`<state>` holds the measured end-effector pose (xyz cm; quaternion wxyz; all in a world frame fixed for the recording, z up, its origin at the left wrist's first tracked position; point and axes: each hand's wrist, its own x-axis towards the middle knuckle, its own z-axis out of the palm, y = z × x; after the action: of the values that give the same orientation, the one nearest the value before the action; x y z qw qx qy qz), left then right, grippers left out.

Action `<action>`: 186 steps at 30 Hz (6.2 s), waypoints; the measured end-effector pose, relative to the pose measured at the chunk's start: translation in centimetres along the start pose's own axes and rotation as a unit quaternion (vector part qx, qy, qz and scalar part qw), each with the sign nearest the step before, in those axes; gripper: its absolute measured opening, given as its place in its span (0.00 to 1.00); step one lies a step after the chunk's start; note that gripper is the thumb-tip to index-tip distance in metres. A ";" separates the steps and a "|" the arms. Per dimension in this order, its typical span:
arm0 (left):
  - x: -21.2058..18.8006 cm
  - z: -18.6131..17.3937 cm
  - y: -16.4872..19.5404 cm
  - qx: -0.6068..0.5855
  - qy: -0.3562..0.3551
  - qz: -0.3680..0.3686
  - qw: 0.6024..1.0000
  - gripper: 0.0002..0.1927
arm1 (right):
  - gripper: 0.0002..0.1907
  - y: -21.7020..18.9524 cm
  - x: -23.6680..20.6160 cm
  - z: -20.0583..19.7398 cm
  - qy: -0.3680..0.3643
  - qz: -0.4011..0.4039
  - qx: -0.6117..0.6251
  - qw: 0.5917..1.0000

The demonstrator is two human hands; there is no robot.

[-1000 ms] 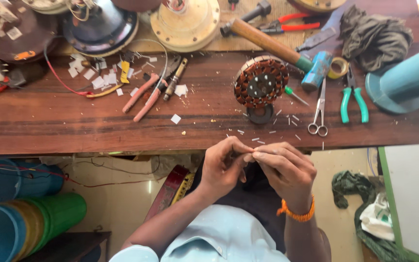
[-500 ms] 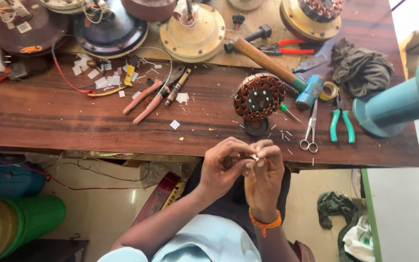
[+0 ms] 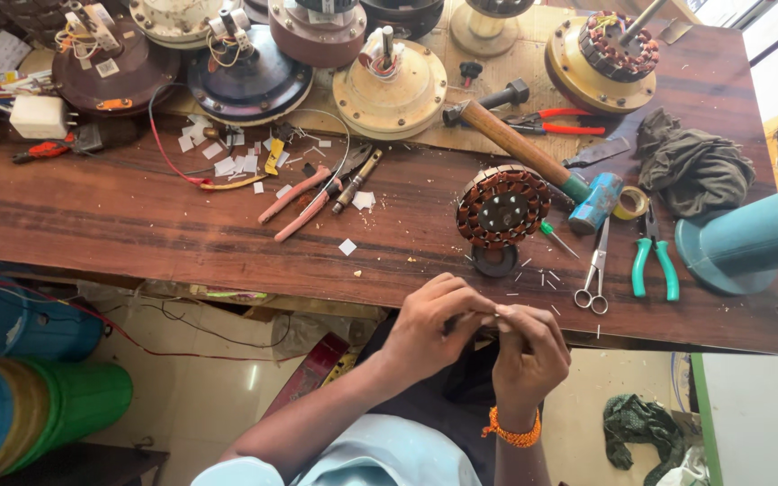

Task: The person repairs a fan motor armature at a workbench. They insert small white insulation strips between the copper commutator segments by hand, trim the strips with scissors, and use a green-handled screwdriver to press the strips down into the slots, rotating the armature to work around it.

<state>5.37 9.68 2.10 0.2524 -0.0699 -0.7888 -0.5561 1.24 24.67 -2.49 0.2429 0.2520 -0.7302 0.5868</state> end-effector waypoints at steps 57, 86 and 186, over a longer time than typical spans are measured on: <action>-0.8 -4.3 3.7 -0.129 -0.176 -0.187 0.958 0.04 | 0.09 -0.3 -2.8 -2.6 -0.160 0.501 0.507 0.683; 8.0 2.5 -7.9 0.018 -0.083 0.047 0.995 0.22 | 0.07 1.8 -9.1 -12.5 0.176 0.300 0.253 0.903; 4.6 3.0 -6.3 0.067 -0.018 0.109 0.992 0.25 | 0.26 1.7 7.8 -4.4 -0.207 0.086 -0.096 0.970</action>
<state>-2.00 9.31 -1.77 0.3010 -0.1480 -0.8166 -0.4696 -5.55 28.68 2.18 0.0580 0.2796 -0.8365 0.4677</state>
